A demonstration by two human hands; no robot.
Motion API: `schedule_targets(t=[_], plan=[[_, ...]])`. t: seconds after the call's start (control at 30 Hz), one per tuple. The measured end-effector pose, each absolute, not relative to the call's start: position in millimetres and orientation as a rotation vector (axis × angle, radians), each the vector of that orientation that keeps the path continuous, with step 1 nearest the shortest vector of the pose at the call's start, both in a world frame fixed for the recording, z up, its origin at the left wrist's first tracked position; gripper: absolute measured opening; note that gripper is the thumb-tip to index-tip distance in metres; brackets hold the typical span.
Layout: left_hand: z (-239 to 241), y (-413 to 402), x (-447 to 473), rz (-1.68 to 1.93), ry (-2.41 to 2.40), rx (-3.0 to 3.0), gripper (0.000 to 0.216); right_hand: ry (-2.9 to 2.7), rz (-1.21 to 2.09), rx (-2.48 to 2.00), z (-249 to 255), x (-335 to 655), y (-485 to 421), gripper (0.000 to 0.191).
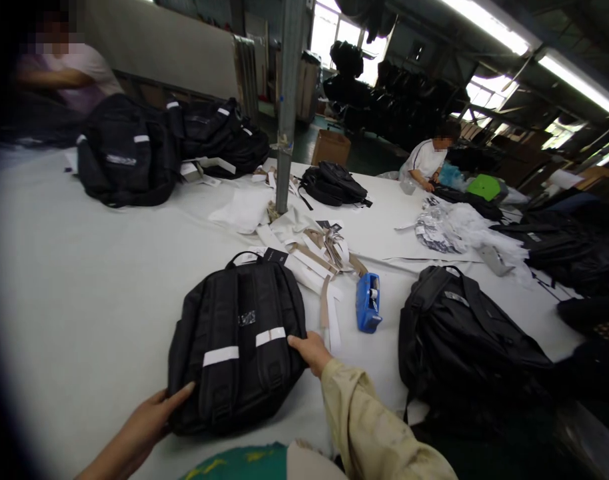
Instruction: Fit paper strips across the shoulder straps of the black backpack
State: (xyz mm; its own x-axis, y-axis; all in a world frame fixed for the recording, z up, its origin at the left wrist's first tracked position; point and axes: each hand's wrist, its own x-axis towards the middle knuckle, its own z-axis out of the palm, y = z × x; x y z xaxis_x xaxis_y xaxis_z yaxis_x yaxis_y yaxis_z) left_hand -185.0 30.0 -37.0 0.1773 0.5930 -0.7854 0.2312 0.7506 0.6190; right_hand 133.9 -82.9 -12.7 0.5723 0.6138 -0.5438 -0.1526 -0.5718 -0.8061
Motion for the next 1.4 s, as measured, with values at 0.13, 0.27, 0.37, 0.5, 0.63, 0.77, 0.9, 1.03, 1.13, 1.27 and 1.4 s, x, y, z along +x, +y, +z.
schedule_targets(t=[0.13, 0.27, 0.37, 0.5, 0.63, 0.77, 0.9, 1.03, 1.13, 1.27, 1.4], plan=[[-20, 69, -199, 0.526, 1.422, 0.730, 0.038, -0.170, 1.258, -1.851, -21, 104, -82, 0.033], [-25, 62, -220, 0.411, 1.429, 0.668, 0.041, -0.005, 1.457, -1.803, -24, 62, -89, 0.040], [-30, 36, -220, 0.333, 1.409, 0.581, 0.046, 0.084, 1.688, -1.657, -23, 37, -91, 0.047], [-20, 21, -207, 0.424, 1.288, 0.696, 0.045, -0.006, 1.581, -1.648, -22, 20, -77, 0.029], [-17, 32, -216, 0.273, 1.309, 1.084, 0.039, -0.174, 1.389, -1.792, -19, 33, -74, 0.033], [-31, 39, -252, 0.174, 1.424, 2.062, 0.042, -0.739, 0.848, -2.069, -18, 60, -104, 0.043], [-44, 48, -268, 0.404, 0.922, 2.762, 0.037, -1.804, 0.300, -2.014, -22, 72, -122, 0.060], [-44, 59, -247, 0.292, 0.652, 2.918, 0.038, -2.299, 0.258, -1.810, -29, 67, -103, 0.066], [-39, 63, -221, 0.162, 0.584, 2.894, 0.049, -2.422, 0.274, -1.762, -32, 59, -83, 0.074], [-40, 64, -193, 0.092, 0.618, 2.836, 0.032, -2.412, 0.307, -1.953, -34, 46, -61, 0.063], [-49, 70, -182, 0.104, 0.560, 2.827, 0.040, -2.400, 0.306, -1.991, -33, 33, -44, 0.043]])
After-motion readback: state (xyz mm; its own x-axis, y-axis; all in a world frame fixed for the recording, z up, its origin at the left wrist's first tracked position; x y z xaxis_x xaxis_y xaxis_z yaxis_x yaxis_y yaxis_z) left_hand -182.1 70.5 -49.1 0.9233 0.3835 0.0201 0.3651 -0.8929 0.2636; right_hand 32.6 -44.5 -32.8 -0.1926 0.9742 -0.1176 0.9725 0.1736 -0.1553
